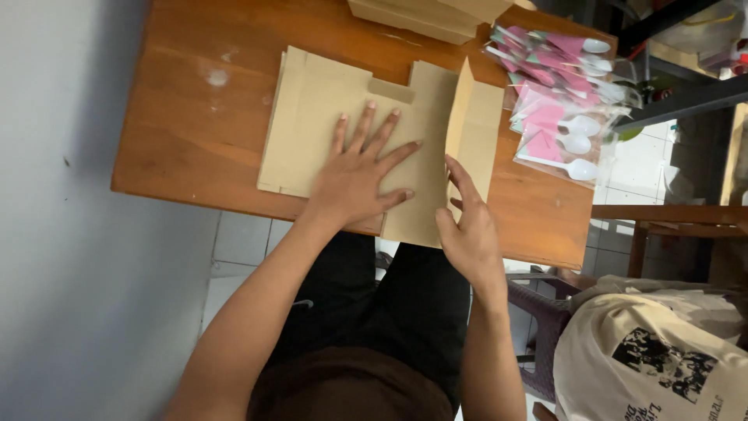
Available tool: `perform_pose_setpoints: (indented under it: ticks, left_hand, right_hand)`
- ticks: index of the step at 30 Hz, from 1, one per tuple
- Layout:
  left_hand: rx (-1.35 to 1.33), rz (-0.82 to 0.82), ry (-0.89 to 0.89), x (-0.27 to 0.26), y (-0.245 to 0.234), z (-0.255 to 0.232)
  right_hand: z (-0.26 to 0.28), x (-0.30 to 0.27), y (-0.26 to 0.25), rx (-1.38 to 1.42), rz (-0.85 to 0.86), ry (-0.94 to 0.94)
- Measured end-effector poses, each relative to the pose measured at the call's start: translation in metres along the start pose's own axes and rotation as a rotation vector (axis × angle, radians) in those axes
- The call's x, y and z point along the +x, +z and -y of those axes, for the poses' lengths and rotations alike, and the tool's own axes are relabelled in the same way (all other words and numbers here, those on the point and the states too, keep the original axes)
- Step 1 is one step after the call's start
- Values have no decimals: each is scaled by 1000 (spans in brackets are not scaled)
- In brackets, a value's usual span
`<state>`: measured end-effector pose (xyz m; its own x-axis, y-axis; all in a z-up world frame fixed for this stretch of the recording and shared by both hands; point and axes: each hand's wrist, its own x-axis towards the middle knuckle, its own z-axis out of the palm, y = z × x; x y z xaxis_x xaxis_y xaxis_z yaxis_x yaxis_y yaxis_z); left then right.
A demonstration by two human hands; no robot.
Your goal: The person folds flat cardboard sheets into small rectangular boxes by hand. They crease the flaps, fold the sides up, and tuck the tabs to form the box shape, then stack the finished boxes on the table.
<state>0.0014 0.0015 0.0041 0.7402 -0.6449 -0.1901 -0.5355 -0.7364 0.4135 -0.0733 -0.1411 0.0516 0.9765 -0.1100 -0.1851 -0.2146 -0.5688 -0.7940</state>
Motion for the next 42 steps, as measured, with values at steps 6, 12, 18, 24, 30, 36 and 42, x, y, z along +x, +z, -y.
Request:
perform_pose_setpoints:
  ticks: [6, 12, 18, 24, 30, 36, 42]
  left_hand:
    - [54, 5, 15, 1, 3, 4]
    - [2, -24, -12, 3, 5, 5]
    - [-4, -128, 17, 2, 8, 5]
    - [-89, -249, -57, 23, 19, 9]
    - [64, -326, -122, 27, 25, -3]
    - [26, -259, -142, 26, 18, -7]
    - [34, -239, -171, 27, 23, -9]
  right_hand:
    - [-8, 4, 13, -135, -54, -83]
    - [-45, 31, 22, -423, -130, -262]
    - [-54, 77, 36, -566, -193, -236]
    - [-54, 86, 38, -656, -184, -212]
    - [-64, 82, 40, -651, -212, -263]
    - [-60, 14, 46, -620, -179, -305]
    - [-64, -59, 49, -667, -61, -280]
